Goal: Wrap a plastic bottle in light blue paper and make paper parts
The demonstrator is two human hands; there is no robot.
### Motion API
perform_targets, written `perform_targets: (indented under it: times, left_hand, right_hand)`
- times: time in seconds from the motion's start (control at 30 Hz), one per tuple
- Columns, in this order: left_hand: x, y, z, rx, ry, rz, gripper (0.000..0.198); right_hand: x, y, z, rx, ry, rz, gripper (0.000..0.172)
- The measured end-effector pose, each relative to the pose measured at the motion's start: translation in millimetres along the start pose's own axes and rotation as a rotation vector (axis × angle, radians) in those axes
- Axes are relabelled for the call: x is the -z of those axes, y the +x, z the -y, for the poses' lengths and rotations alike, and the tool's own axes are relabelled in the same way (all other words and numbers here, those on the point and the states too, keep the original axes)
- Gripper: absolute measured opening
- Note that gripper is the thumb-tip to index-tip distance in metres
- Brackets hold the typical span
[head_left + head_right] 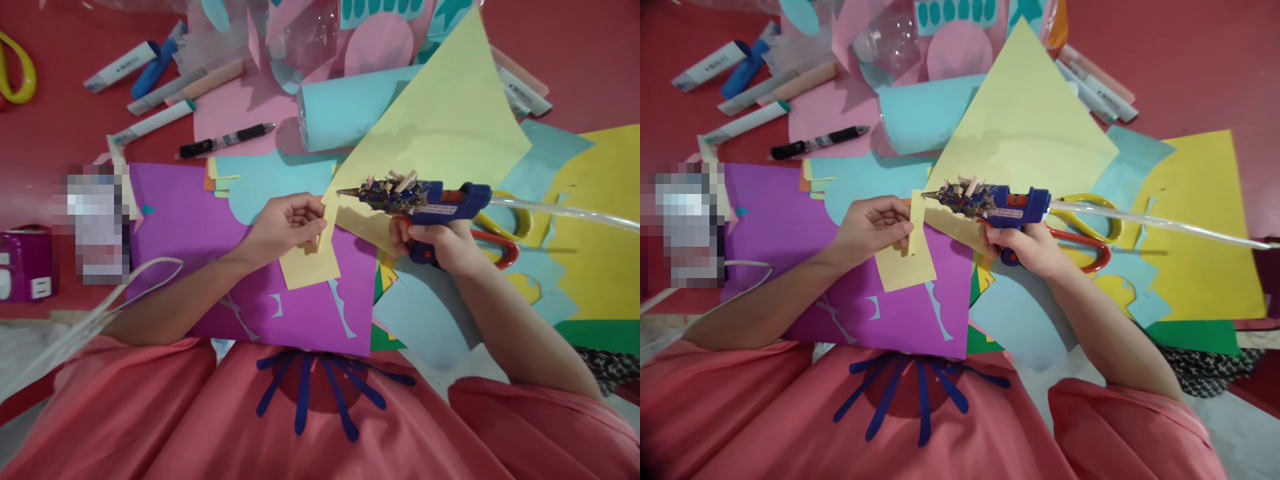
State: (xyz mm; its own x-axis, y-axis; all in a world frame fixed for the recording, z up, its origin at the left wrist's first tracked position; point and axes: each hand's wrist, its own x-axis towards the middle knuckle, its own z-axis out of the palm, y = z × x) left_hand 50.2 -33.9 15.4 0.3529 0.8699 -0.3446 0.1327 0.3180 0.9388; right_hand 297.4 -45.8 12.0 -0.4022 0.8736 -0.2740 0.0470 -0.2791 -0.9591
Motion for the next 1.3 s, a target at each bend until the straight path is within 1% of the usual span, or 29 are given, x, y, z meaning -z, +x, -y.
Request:
perform_targets:
  times: [0.27,0.5,0.77,0.97,1.1,1.2,1.3]
  left_hand:
    - [0.2,0.1,1.4,-0.029,-0.006,0.009,0.023]
    - [1.1,0.4,2.6,-0.036,-0.017,0.016,0.020]
    - [0.6,1.4,4.4,-0.069,-0.019,0.002,0.018]
    - [-0.3,3.4,5.5,-0.073,-0.073,0.007,0.021]
    - [-0.2,3.8,7.7,-0.073,-0.099,-0.022,0.018]
    - [-0.2,4.4,9.3,-0.082,-0.124,-0.065,0.018]
    - [-0.3,4.8,9.8,-0.090,-0.156,-0.097,0.019]
  right_hand:
    - [0.2,-1.1,0.6,0.012,-0.042,-0.022,0.014]
    - [-0.3,-0.2,1.4,0.015,-0.052,0.017,0.015]
    - [1.1,-3.0,0.8,-0.045,-0.087,-0.001,0.016]
    - [-0.9,-3.1,1.7,-0.081,-0.076,0.011,0.018]
    - [-1.8,-3.9,2.0,-0.087,-0.058,0.024,0.019]
    - [-0.4,-5.3,0.8,-0.130,-0.091,0.014,0.022]
    - [1.6,-6.8,-0.4,-0.155,-0.130,0.031,0.023]
